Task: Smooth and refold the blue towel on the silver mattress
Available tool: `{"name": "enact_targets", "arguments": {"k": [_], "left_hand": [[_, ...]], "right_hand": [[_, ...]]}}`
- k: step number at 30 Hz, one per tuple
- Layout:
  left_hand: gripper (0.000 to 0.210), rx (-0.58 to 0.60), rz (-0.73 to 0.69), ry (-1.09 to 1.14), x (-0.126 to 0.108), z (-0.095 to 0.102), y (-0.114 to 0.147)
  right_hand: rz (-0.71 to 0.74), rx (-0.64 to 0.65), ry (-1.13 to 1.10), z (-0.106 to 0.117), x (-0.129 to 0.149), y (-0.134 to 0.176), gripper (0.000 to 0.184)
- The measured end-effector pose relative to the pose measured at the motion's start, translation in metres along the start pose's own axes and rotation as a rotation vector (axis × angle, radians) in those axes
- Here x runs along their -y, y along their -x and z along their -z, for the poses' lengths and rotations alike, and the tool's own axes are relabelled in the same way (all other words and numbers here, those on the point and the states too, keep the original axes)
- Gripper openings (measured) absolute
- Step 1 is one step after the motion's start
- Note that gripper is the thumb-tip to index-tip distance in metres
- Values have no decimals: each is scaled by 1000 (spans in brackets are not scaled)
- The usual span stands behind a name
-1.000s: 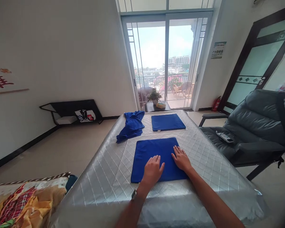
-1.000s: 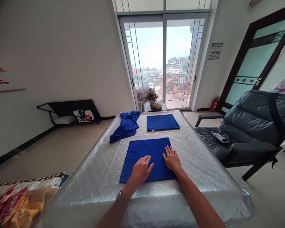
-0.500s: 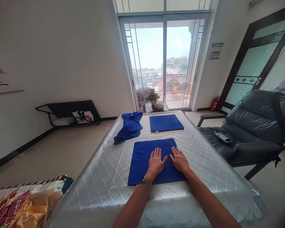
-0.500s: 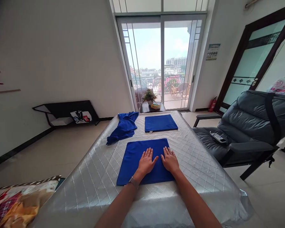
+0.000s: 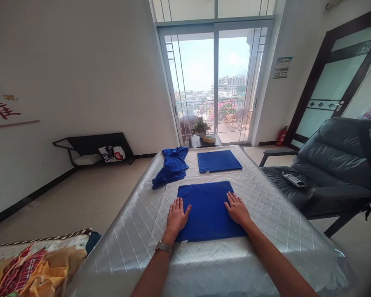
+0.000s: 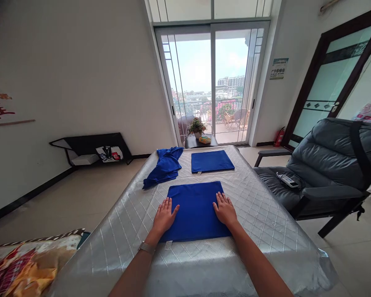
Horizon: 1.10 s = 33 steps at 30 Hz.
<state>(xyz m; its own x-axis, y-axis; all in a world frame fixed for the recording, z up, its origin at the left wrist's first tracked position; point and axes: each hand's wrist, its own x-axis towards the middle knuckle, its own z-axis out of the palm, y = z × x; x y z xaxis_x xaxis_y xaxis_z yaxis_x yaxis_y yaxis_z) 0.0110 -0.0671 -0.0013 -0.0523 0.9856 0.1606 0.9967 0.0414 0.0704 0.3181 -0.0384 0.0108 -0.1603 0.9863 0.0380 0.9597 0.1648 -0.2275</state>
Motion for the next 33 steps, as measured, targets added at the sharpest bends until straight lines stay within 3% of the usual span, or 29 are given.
{"name": "enact_targets", "arguments": {"k": [12,21,26,33], "left_hand": [[80,-32,36,60,5,-2,2],[80,-36,51,38,5,-5,0],[77,-57,44,62,8,-8,1],[75,-63,43,46,11,-2,1]], "right_hand": [[13,-6,20,1,-4,-4,64],[38,-24,40,20,-7,-59,64],[31,15,31,6,-11,-78,65],[-35,-10,29,-4,-14,-77,69]]}}
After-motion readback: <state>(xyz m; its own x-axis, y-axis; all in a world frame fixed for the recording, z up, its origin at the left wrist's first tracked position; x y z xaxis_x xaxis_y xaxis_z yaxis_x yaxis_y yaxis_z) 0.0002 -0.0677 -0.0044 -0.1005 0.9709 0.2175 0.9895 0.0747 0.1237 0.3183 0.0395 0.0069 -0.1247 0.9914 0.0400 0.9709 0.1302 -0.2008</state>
